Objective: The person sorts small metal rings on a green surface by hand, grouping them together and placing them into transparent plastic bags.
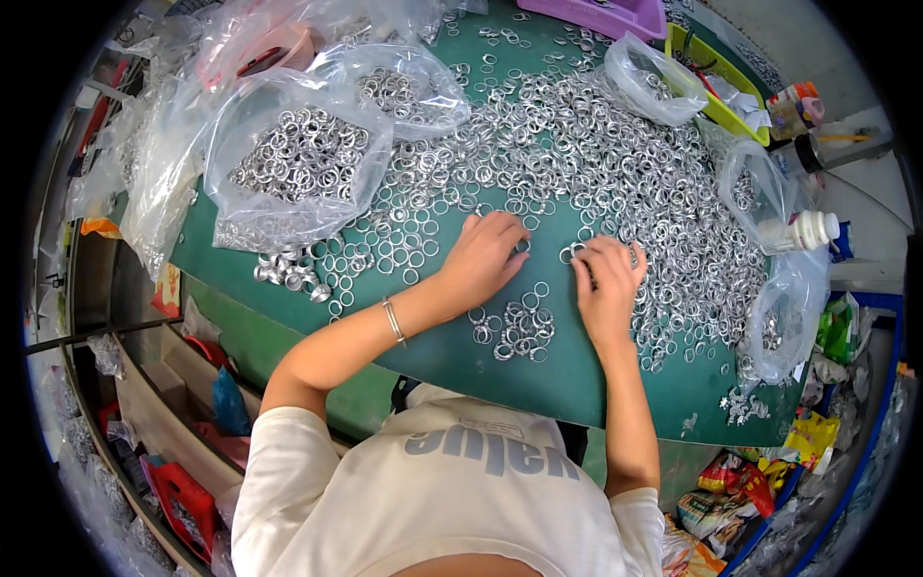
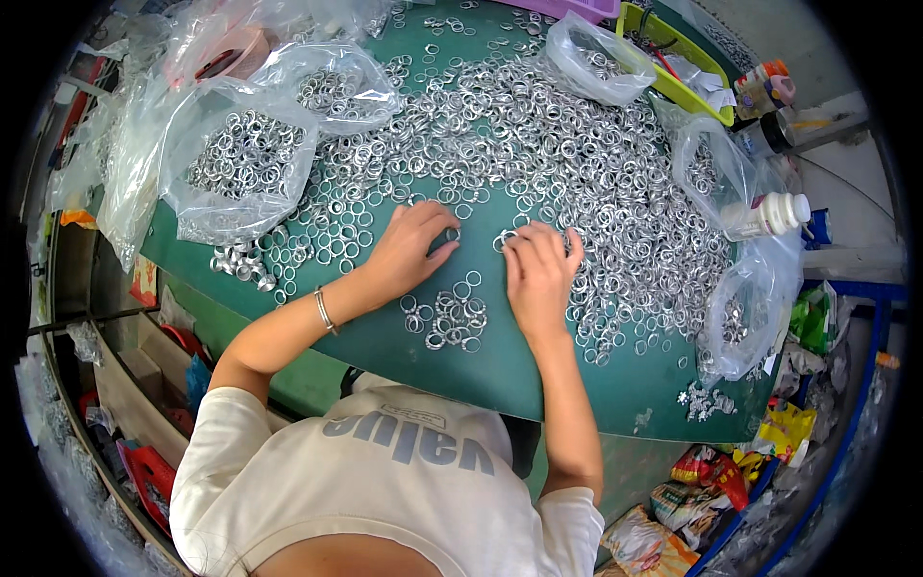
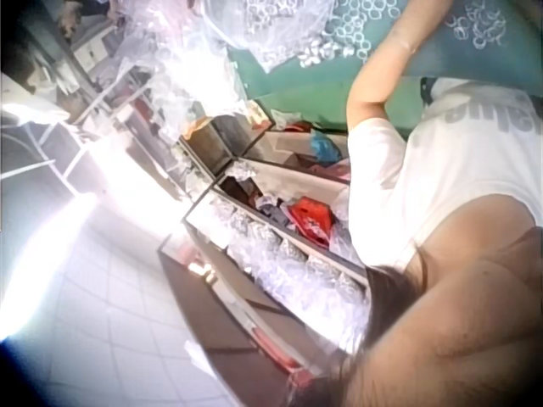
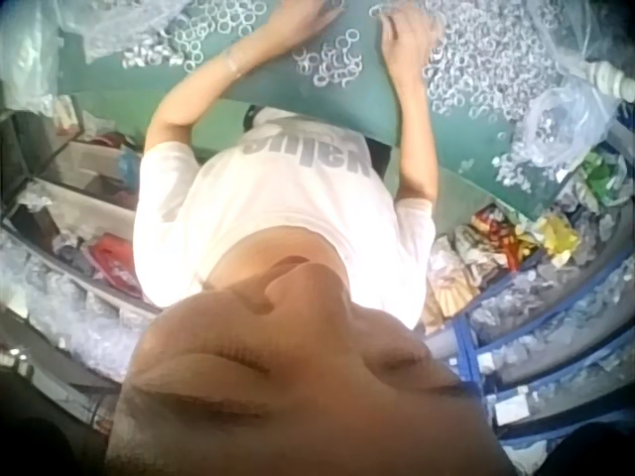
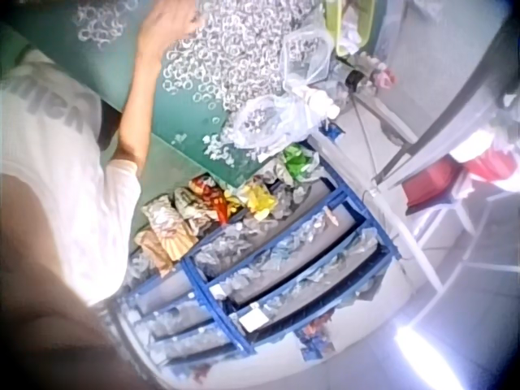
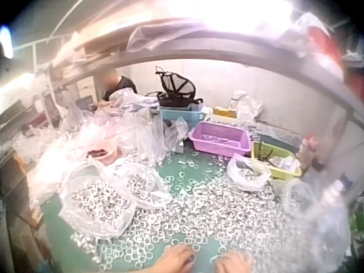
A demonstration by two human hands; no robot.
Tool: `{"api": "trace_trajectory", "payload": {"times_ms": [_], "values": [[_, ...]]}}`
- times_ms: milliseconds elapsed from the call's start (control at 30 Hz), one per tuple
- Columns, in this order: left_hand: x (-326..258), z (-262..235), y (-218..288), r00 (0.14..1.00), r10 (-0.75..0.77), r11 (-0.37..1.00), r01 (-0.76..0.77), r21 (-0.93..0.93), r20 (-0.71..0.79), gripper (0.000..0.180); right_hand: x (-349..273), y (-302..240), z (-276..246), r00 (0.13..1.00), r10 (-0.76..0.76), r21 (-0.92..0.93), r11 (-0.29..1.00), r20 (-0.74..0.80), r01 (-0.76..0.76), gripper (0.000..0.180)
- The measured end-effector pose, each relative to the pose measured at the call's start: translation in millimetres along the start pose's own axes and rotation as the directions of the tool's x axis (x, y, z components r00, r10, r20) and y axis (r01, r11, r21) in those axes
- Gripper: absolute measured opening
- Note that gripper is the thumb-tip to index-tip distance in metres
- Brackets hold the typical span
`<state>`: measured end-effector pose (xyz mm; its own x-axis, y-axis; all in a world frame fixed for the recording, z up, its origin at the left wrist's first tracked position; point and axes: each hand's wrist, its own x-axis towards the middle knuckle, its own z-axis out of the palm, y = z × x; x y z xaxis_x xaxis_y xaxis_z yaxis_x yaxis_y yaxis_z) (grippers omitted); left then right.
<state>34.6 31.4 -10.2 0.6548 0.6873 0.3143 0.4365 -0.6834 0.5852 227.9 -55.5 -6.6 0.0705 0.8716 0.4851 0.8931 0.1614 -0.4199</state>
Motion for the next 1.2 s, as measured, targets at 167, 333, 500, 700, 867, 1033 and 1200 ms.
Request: {"api": "trace_trajectory", "payload": {"times_ms": [167,333,500,700,867,1033,1200], "values": [[1.8,-9.5,-6.4,0.997,-0.072,0.995,0.073,0.065,-0.011,0.026,6.2,10.2,-4.4,0.996,0.079,-0.193,0.977,-0.046,-0.087,0.014],[1.2,-5.7,-4.7,0.999,-0.022,0.998,0.02,-0.064,-0.031,0.025,-3.8,-13.1,-2.6,0.985,0.083,-0.232,0.972,0.152,-0.046,0.029],[-11.7,-6.5,-0.8,0.987,0.066,0.975,-0.032,-0.222,0.148,0.027,-28.5,-37.8,-24.4,0.911,0.082,-0.151,0.988,0.403,-0.022,0.038],[-15.1,-6.9,1.2,0.982,0.04,0.966,0.009,-0.257,0.184,0.031,-27.4,-33.0,-31.6,0.907,0.063,-0.119,0.993,0.415,-0.015,0.039],[-25.7,-17.2,7.2,0.97,0.06,0.98,-0.012,-0.2,0.236,0.034,-42.6,-36.8,-40.8,0.883,0.079,-0.099,0.994,0.463,-0.036,0.034],[-38.6,-25.3,12.9,0.947,0.065,0.972,0.011,-0.233,0.314,0.039,-24.0,-36.6,-26.5,0.965,0.056,0.042,0.997,0.257,-0.069,0.025],[-44.0,-26.5,16.6,0.974,-0.035,0.958,0.097,-0.27,0.226,0.042,-11.2,-41.0,1.1,0.969,0.052,0.027,0.998,0.242,-0.06,0.019]]}}
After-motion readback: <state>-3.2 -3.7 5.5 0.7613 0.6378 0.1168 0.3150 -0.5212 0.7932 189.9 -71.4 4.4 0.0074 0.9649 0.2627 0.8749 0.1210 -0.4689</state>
